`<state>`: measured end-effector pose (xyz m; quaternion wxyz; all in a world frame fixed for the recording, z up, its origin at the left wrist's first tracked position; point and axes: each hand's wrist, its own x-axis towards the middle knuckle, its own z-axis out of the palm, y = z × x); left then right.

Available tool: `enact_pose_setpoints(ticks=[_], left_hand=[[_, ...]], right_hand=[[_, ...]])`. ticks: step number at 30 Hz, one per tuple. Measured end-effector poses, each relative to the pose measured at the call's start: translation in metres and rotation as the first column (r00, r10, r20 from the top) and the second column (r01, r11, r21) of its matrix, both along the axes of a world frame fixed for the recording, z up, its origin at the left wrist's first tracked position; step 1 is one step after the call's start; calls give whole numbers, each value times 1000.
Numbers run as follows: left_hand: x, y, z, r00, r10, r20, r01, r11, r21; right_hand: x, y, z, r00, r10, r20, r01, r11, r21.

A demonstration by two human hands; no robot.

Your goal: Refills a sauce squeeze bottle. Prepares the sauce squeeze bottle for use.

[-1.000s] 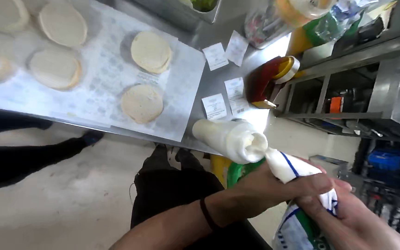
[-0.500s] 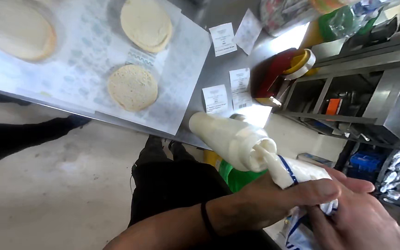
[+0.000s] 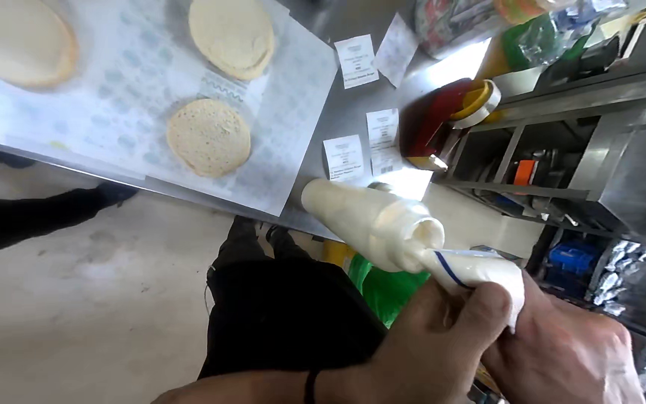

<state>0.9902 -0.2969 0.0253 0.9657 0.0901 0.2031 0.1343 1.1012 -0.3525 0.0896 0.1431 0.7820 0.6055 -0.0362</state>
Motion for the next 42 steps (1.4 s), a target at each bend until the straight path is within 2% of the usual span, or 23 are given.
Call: enact_pose_setpoints(ticks=[2, 5, 7, 11, 13, 16, 17, 18, 20, 21, 23, 27, 30, 35, 37, 39, 42], left_hand=[[-8, -2, 8, 996, 35, -77, -24, 991, 130], [-8, -5, 10, 984, 63, -165, -26, 976, 214], [-10, -5, 6, 985, 71, -159, -27, 964, 263], [-19, -8, -4, 991, 88, -101, -49, 941, 335], [-23, -8, -5, 995, 71, -76, -38, 928, 370], [-24, -10, -9, 999, 38, -12, -30, 909, 415], [-24, -10, -10, 1000, 16, 1, -15, 902, 432], [-25, -9, -10, 1000, -12, 0, 11, 893, 450], [-27, -7, -10, 997, -58, -52, 76, 872, 484], [-28, -6, -10, 994, -60, -93, 99, 859, 502], [-29, -3, -7, 986, -47, -161, 122, 856, 502], [-30, 2, -11, 976, -77, -202, 160, 887, 432], [-29, 4, -15, 974, -160, -160, 207, 917, 342], [-29, 4, -12, 977, -177, -116, 201, 948, 248], [-29, 7, -11, 977, -174, -120, 198, 953, 230], [-29, 7, -9, 976, -175, -126, 201, 952, 231], [-28, 10, -6, 973, -193, -125, 216, 954, 210]], right_hand=[[-2, -1, -3, 999, -15, 29, 15, 1000, 12], [-8, 1, 2, 997, -75, -23, 73, 995, -62], [-7, 1, 12, 972, -142, -188, 113, 982, -154], [5, 0, 34, 808, -344, -478, 178, 916, -359], [12, -6, 33, 679, -440, -587, 263, 893, -365], [18, -7, 29, 317, -613, -724, 450, 769, -454], [20, -6, 28, 223, -625, -748, 457, 745, -486], [21, -4, 27, 174, -624, -762, 422, 746, -515], [26, 0, 23, 137, -605, -785, 330, 774, -539], [27, 1, 22, 150, -601, -785, 319, 781, -537], [25, 3, 20, 184, -599, -780, 338, 783, -522], [30, 5, 18, 119, -607, -786, 349, 767, -539], [32, 5, 10, 5, -623, -783, 365, 730, -578], [28, 7, 1, -211, -645, -735, 283, 679, -677], [23, 11, 3, -258, -674, -693, 266, 640, -721], [19, 13, 5, -264, -701, -662, 269, 606, -749], [10, 14, 5, -223, -703, -676, 380, 576, -724]])
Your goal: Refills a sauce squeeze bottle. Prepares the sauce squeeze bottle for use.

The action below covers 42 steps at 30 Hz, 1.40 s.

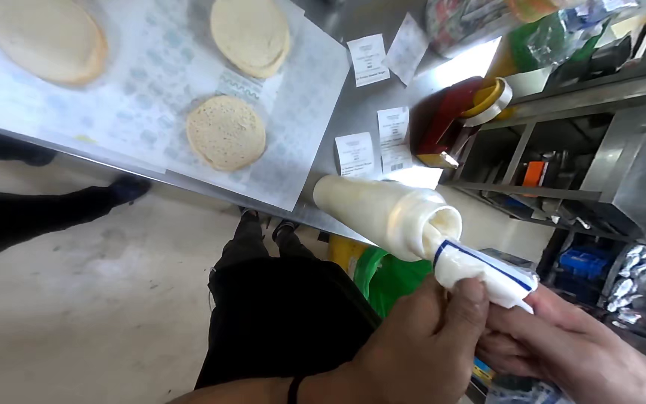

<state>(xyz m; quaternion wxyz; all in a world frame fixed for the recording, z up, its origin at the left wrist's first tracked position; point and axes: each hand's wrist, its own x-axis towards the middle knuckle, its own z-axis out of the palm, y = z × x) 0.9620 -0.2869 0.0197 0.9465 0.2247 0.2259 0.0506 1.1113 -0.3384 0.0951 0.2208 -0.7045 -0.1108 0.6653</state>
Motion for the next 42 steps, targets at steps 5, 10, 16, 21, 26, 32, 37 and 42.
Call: enact_pose_setpoints(ticks=[5, 10, 16, 21, 26, 32, 37, 42], left_hand=[[4, 3, 5, 1000, -14, -15, 14, 1000, 2], [1, 5, -1, 1000, -20, -7, 20, 999, 25], [0, 10, -6, 998, -56, 21, 57, 998, -8], [0, 12, -7, 997, -75, -36, 75, 997, -1], [0, 13, -6, 995, -84, -49, 82, 996, -27], [2, 12, -3, 995, -92, -24, 88, 987, -138], [7, 15, 0, 994, -109, -30, 105, 988, -111], [12, 14, -1, 995, -92, -31, 89, 992, -94]], right_hand=[[-18, 2, -4, 979, -136, 151, 138, 990, -1], [3, -9, -8, 987, -64, -145, 80, 991, 108], [19, -14, -3, 963, 264, 61, -271, 937, 219], [36, -11, -7, 910, 375, 178, -412, 869, 274], [35, -7, -2, 924, 331, 191, -363, 916, 172], [27, -11, -9, 970, 239, 36, -241, 949, 202], [9, -13, -16, 949, 160, 272, -224, 948, 225], [-2, -17, -25, 937, 51, 347, -158, 944, 289]])
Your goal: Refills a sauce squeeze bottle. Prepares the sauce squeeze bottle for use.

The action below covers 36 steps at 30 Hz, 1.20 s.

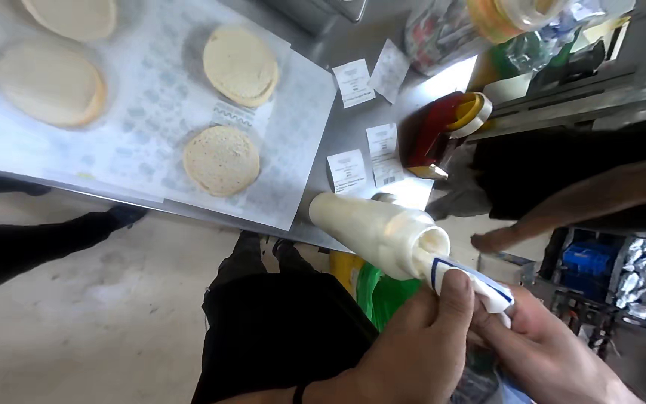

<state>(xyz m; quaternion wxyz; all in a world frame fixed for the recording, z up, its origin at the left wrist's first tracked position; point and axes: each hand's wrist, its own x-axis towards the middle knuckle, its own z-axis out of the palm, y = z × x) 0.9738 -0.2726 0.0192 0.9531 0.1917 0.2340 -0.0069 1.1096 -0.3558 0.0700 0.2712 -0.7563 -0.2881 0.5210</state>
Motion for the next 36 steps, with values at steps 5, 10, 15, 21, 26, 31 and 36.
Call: enact_pose_setpoints(ticks=[5, 10, 15, 21, 26, 31, 36], left_hand=[[-5, -10, -7, 998, 49, 50, -57, 982, 178], [-25, -13, -31, 998, -64, 5, 61, 962, 265], [-36, -10, -45, 996, -4, -93, 37, 931, 363], [-59, 3, -84, 887, 460, -34, 32, 13, 999], [-22, 50, -101, 967, 221, 129, -106, -116, 988], [-4, 55, -108, 969, 100, 224, -214, -105, 971], [-7, 57, -109, 970, 71, 234, -229, -67, 971]], right_hand=[[-3, 1, -7, 996, -20, 85, 17, 999, 37], [-2, 3, -16, 991, -22, 132, 14, 998, 61], [-1, -2, -27, 991, -54, 125, 36, 989, 143], [22, 2, -5, 984, 180, 11, -180, 982, 61], [29, 12, 5, 979, 197, -59, -201, 978, -63], [25, 11, -4, 959, 270, 82, -272, 962, 22], [18, 9, -24, 888, 308, 340, -359, 929, 95]])
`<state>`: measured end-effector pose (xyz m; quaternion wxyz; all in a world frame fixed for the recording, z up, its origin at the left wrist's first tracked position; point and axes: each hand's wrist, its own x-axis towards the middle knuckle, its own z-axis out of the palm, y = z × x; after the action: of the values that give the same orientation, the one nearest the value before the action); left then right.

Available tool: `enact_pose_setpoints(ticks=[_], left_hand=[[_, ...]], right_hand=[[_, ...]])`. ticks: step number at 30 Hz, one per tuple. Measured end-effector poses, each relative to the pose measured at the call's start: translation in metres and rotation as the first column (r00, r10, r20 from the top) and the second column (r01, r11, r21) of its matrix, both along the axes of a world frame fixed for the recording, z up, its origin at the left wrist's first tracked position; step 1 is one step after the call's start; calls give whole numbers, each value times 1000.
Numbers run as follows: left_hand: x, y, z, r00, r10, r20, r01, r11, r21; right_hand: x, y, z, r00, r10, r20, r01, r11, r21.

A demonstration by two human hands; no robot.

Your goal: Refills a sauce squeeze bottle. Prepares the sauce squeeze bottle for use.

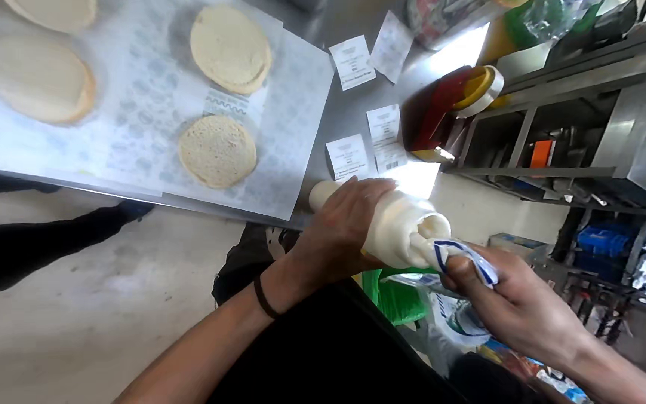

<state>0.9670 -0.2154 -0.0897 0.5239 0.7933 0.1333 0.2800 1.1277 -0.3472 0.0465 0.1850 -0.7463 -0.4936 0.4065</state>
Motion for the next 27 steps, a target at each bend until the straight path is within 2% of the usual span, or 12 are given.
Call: enact_pose_setpoints(ticks=[6, 9, 13, 16, 18, 19, 21, 23, 25, 27], left_hand=[[-1, 2, -2, 1000, -15, 13, 14, 1000, 16], [0, 2, -4, 1000, -20, 17, 20, 999, 42], [0, 6, -4, 998, -63, 13, 62, 996, 59], [-3, 11, -5, 993, -117, 23, 116, 992, 50], [0, 11, -7, 992, -122, 28, 122, 992, 28], [2, 11, -10, 992, -114, 45, 114, 993, 10], [3, 8, -15, 994, -88, 64, 91, 995, -44], [0, 2, -21, 997, -56, 61, 59, 997, -45], [-1, 1, -29, 997, -35, 65, 35, 999, 5], [2, 5, -33, 994, -49, 93, 55, 997, -52]], right_hand=[[-2, 3, -9, 974, 60, 218, -92, 986, 142], [-1, 7, -5, 913, 130, 388, -204, 966, 158], [1, 17, 20, 686, 343, 642, -442, 897, -7], [-1, 23, 43, 511, 494, 704, -542, 820, -182], [-5, 23, 52, 456, 523, 720, -552, 801, -232], [-6, 20, 54, 465, 501, 730, -537, 815, -217], [-9, 9, 52, 574, 356, 738, -438, 894, -91], [-17, -7, 44, 705, 169, 689, -215, 976, -19], [-29, -22, 38, 853, 63, 518, 36, 983, -179], [-30, -30, 31, 977, -23, 213, 125, 868, -480]])
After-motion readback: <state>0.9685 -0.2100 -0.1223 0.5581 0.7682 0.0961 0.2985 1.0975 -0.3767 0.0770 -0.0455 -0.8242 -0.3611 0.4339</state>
